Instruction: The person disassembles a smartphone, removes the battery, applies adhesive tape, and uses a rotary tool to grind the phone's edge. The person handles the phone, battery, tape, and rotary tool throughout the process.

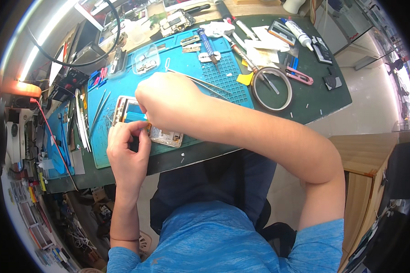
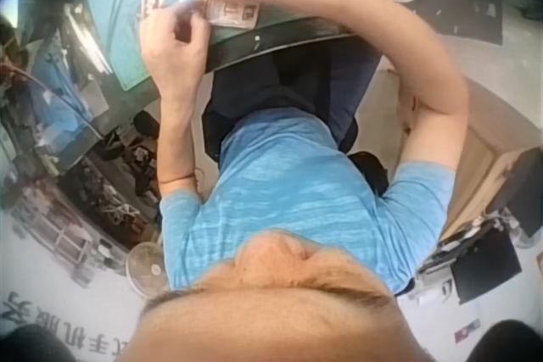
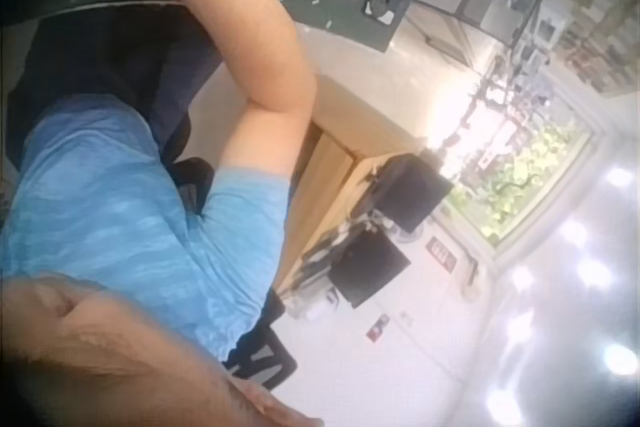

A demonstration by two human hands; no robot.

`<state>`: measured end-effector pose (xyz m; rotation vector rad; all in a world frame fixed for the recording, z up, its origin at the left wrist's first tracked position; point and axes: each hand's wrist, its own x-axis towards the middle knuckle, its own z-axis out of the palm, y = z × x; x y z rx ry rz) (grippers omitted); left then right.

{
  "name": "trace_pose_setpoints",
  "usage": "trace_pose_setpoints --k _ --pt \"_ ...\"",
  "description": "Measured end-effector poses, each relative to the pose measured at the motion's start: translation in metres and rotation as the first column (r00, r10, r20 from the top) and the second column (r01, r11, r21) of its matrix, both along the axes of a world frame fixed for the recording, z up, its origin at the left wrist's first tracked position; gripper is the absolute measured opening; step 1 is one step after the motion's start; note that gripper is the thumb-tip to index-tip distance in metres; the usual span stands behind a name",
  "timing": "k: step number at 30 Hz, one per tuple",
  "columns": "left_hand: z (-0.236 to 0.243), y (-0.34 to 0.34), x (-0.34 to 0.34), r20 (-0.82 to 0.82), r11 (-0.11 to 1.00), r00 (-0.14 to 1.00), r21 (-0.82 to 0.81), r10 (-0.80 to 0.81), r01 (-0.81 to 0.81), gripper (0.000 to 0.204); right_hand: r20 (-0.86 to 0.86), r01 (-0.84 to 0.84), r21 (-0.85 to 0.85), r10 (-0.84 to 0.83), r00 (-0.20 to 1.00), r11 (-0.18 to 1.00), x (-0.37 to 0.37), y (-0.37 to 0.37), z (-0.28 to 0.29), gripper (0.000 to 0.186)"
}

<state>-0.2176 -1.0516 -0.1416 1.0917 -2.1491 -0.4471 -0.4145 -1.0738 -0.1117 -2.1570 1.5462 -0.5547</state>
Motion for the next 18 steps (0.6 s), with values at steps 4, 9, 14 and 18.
trace_pose_setpoints --k 4,9,14,18 --pt "0.001 0.000 0.001 0.003 1.000 1.000 -0.015 -0.017 0.017 0.013 -0.090 -0.013 0.065 0.019 0.996 0.998 0.003 -0.008 0.010 0.010" --pt "0.001 0.000 0.002 -0.007 0.999 0.999 -0.014 -0.034 0.034 0.014 -0.133 -0.004 0.134 0.022 0.991 0.991 0.007 -0.013 0.019 0.010" --pt "0.004 -0.002 0.005 0.008 0.999 0.999 0.011 -0.046 0.045 0.015 -0.159 -0.021 0.211 0.055 0.986 0.977 0.008 -0.017 0.027 0.009" --pt "0.005 -0.003 0.006 0.009 0.998 0.998 0.030 -0.059 0.059 0.015 -0.210 -0.018 0.179 0.056 0.976 0.984 0.013 -0.020 0.028 0.012"
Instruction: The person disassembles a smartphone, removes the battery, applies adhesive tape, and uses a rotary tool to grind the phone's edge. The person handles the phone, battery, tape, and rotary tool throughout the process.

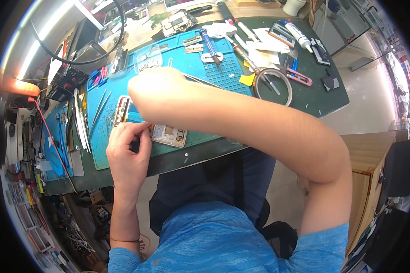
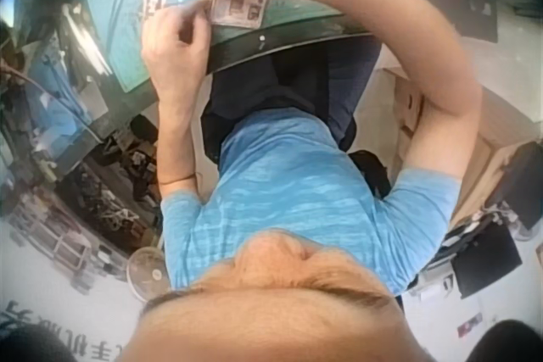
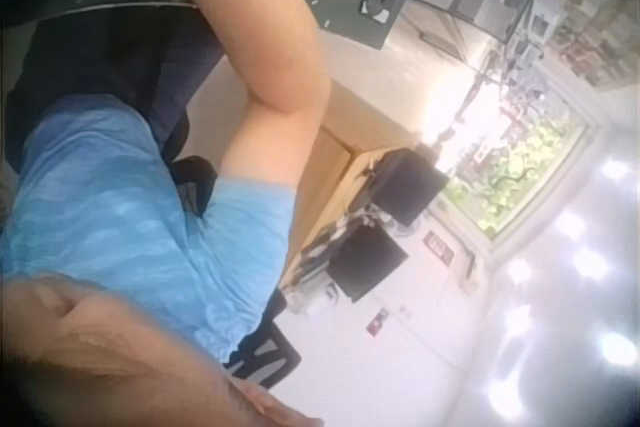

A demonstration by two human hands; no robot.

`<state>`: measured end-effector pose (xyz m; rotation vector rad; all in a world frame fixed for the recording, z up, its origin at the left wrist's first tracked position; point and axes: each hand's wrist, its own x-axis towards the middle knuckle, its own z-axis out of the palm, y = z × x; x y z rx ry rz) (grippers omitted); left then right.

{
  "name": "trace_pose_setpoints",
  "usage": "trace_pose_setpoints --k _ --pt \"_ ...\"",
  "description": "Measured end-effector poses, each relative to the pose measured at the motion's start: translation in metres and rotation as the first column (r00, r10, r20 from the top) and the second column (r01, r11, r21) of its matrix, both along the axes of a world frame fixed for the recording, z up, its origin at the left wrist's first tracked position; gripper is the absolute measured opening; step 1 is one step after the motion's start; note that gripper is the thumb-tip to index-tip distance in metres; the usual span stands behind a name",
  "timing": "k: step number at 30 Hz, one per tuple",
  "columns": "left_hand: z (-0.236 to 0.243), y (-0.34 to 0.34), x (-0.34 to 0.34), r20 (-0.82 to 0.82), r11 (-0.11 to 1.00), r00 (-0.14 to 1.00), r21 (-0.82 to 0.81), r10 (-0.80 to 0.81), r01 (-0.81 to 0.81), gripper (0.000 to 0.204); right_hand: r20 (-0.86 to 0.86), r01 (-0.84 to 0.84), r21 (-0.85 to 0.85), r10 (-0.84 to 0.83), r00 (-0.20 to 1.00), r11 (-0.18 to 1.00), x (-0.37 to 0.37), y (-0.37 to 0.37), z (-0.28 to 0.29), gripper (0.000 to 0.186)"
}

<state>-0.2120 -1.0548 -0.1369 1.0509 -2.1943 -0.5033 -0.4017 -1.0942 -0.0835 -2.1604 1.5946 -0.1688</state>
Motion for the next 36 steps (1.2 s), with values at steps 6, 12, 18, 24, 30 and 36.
trace_pose_setpoints --k 6,12,18,24,30,36 --pt "0.003 0.003 0.002 0.029 0.999 0.999 -0.034 -0.030 0.031 0.016 -0.108 0.021 0.062 -0.014 0.994 0.998 0.011 -0.010 0.013 0.017" --pt "0.005 0.000 0.017 0.164 0.981 0.976 -0.099 -0.147 0.165 0.032 -0.181 0.001 0.043 0.007 0.984 0.999 0.013 -0.007 0.021 0.025" --pt "0.010 -0.012 0.033 0.329 0.923 0.903 -0.171 -0.277 0.345 0.043 -0.234 0.058 0.063 -0.041 0.971 0.996 0.003 -0.007 0.016 0.039" --pt "0.015 -0.022 0.042 0.403 0.868 0.851 -0.218 -0.336 0.446 0.041 -0.250 0.049 0.089 -0.026 0.968 0.995 0.003 -0.010 0.016 0.042" --pt "0.016 -0.025 0.042 0.376 0.862 0.850 -0.202 -0.369 0.464 0.043 -0.271 0.040 0.125 -0.005 0.963 0.991 0.003 -0.015 0.021 0.044" --pt "0.016 -0.032 0.043 0.398 0.824 0.831 -0.255 -0.388 0.506 0.047 -0.259 0.051 0.179 -0.003 0.966 0.982 -0.003 -0.018 0.018 0.048"
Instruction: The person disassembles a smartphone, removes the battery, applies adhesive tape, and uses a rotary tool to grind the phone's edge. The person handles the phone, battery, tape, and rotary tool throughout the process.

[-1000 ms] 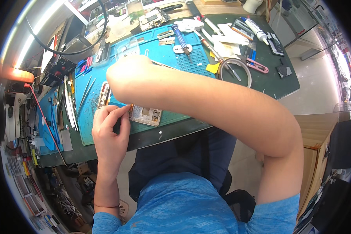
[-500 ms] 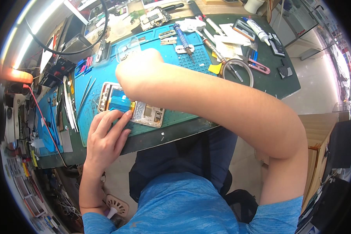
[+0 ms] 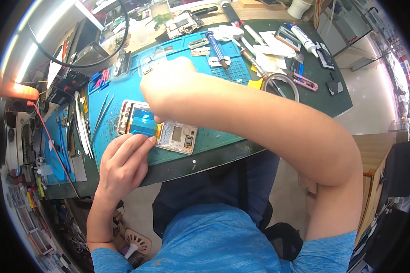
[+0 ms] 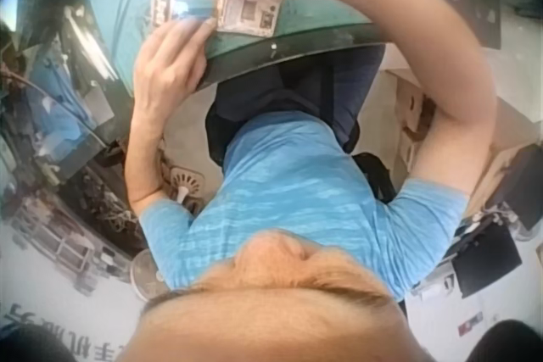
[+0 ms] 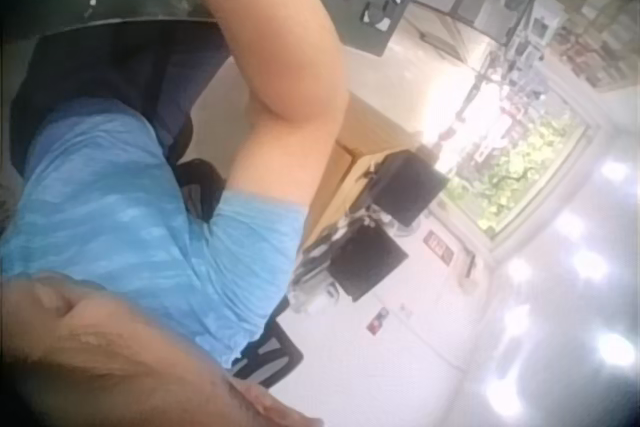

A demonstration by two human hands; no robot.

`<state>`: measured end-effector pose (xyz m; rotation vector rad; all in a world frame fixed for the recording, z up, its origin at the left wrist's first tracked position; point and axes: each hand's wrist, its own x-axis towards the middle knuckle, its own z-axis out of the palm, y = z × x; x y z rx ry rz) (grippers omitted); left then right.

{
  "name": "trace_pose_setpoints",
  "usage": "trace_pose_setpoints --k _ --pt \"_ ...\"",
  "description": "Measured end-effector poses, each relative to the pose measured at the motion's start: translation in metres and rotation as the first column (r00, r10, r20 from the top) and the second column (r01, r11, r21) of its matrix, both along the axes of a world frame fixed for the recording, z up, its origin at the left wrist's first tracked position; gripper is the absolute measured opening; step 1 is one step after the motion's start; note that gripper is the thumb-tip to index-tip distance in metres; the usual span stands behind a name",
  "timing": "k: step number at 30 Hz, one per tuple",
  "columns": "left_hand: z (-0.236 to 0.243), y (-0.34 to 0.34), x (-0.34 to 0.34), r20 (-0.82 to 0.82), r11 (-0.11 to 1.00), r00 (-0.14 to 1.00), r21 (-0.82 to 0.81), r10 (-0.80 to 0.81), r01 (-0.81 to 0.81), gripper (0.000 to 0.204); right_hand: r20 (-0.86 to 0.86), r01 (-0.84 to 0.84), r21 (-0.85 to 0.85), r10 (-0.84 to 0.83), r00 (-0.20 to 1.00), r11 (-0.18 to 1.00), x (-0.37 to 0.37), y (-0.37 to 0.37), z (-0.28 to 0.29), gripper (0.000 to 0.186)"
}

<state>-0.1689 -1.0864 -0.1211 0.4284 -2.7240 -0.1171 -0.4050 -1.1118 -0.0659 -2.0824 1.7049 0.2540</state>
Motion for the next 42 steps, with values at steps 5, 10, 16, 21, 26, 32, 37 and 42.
trace_pose_setpoints --k 5,10,16,21,26,32,37,42 --pt "-0.003 -0.005 0.003 -0.018 0.999 0.999 0.043 -0.030 0.031 0.049 0.029 0.018 0.044 -0.019 0.999 0.999 -0.001 -0.002 0.004 0.049" --pt "-0.006 -0.004 0.000 -0.073 0.996 0.997 0.087 -0.030 0.037 0.050 -0.011 -0.020 0.016 0.020 1.000 1.000 0.008 -0.007 0.005 0.045" --pt "-0.005 -0.013 -0.001 -0.095 0.984 0.994 0.162 -0.062 0.077 0.046 -0.013 -0.014 0.008 0.014 1.000 1.000 0.004 -0.005 0.005 0.044" --pt "-0.005 -0.016 0.002 -0.145 0.962 0.989 0.266 -0.028 0.066 0.041 -0.028 -0.026 0.036 0.027 0.999 0.999 0.008 -0.007 0.008 0.046" --pt "-0.006 -0.015 -0.003 -0.219 0.962 0.976 0.265 -0.002 0.061 0.043 -0.001 -0.011 0.020 0.011 1.000 1.000 0.001 -0.004 0.003 0.046" --pt "-0.009 -0.011 0.002 -0.209 0.983 0.976 0.155 -0.066 0.100 0.059 0.006 0.002 0.025 -0.002 1.000 1.000 0.001 -0.001 0.005 0.044" --pt "-0.004 -0.011 -0.004 -0.114 0.989 0.984 0.041 -0.137 0.142 0.066 0.010 0.001 -0.038 -0.001 1.000 0.999 0.014 -0.002 0.003 0.037" --pt "-0.011 -0.018 -0.002 -0.215 0.968 0.973 0.214 -0.084 0.131 0.071 -0.001 0.045 -0.075 -0.045 0.999 0.996 0.010 0.006 0.006 0.032"
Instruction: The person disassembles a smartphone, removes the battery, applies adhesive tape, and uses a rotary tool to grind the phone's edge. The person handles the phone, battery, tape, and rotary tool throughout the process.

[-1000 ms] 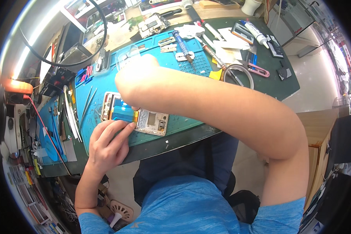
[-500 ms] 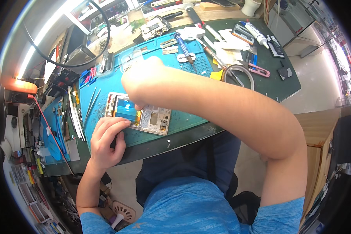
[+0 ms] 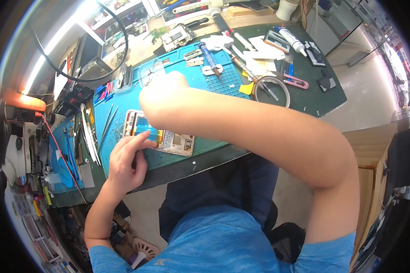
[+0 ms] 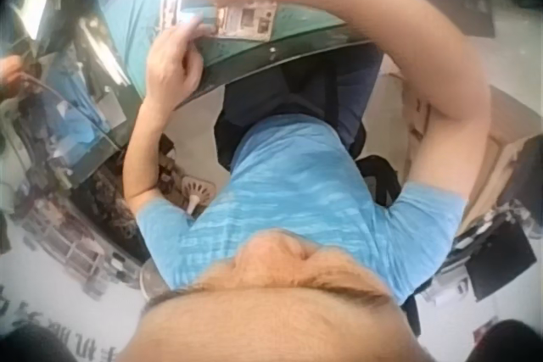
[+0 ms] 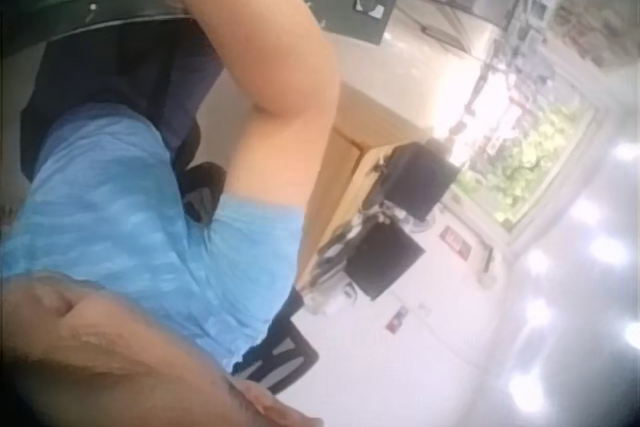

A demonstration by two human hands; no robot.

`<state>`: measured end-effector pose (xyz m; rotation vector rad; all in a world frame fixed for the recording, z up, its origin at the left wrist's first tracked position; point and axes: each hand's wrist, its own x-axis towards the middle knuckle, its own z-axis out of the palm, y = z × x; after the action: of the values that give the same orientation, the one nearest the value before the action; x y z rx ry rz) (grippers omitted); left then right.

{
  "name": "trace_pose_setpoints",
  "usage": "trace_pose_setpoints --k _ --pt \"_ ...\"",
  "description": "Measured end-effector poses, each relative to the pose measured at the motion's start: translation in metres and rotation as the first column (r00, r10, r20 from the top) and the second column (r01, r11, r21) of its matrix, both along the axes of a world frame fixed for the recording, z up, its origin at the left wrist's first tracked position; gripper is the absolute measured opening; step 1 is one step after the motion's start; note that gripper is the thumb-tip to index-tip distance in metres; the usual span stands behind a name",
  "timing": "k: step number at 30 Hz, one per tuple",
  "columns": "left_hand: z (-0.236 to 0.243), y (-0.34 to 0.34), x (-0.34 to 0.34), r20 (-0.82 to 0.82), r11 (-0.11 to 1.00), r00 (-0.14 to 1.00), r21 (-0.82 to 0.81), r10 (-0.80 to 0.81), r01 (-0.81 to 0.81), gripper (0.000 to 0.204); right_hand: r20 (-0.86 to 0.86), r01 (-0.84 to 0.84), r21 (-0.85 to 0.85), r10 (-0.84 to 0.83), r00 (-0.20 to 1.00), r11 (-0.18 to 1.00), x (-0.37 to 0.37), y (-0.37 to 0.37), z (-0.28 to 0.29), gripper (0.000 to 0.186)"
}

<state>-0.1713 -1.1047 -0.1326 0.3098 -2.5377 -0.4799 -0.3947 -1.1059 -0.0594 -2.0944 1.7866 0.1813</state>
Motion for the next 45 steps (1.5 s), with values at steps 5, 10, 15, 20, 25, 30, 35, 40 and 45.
trace_pose_setpoints --k 5,10,15,20,25,30,35,40,45 --pt "-0.003 0.001 -0.005 -0.019 1.000 1.000 0.020 0.014 -0.013 0.075 0.133 0.109 -0.006 -0.107 0.985 0.994 -0.021 0.012 -0.001 0.031" --pt "-0.002 0.001 -0.005 0.021 1.000 1.000 0.002 0.012 -0.012 0.080 0.126 0.054 -0.118 -0.039 0.991 0.992 -0.014 0.021 -0.023 0.032" --pt "-0.011 0.001 -0.003 -0.030 0.997 0.998 0.036 0.063 -0.062 0.078 0.039 0.057 -0.150 -0.052 0.998 0.987 -0.003 0.016 -0.016 0.032" --pt "-0.011 0.002 -0.002 -0.021 0.996 0.997 0.064 0.070 -0.068 0.080 0.114 0.038 -0.105 -0.026 0.993 0.994 -0.013 0.016 -0.016 0.033" --pt "-0.006 0.005 -0.006 0.025 0.994 0.998 -0.094 0.059 -0.057 0.084 0.049 0.039 -0.171 -0.031 0.998 0.985 -0.004 0.014 -0.023 0.030" --pt "-0.002 0.003 0.000 0.023 0.993 0.999 -0.113 0.026 -0.023 0.083 0.026 0.030 -0.099 -0.027 0.999 0.995 -0.002 0.013 -0.012 0.029" --pt "0.002 0.001 0.005 0.050 0.994 0.999 -0.108 -0.020 0.025 0.082 0.008 0.035 -0.085 -0.035 0.999 0.996 0.001 0.011 -0.010 0.032" --pt "-0.003 0.001 0.008 0.011 0.999 1.000 -0.045 -0.016 0.016 0.080 0.025 0.042 -0.087 -0.040 0.999 0.995 -0.002 0.013 -0.010 0.036" --pt "0.001 -0.001 0.005 0.020 0.994 0.999 -0.099 -0.049 0.051 0.080 0.023 0.042 -0.066 -0.041 0.999 0.997 -0.003 0.013 -0.008 0.039"
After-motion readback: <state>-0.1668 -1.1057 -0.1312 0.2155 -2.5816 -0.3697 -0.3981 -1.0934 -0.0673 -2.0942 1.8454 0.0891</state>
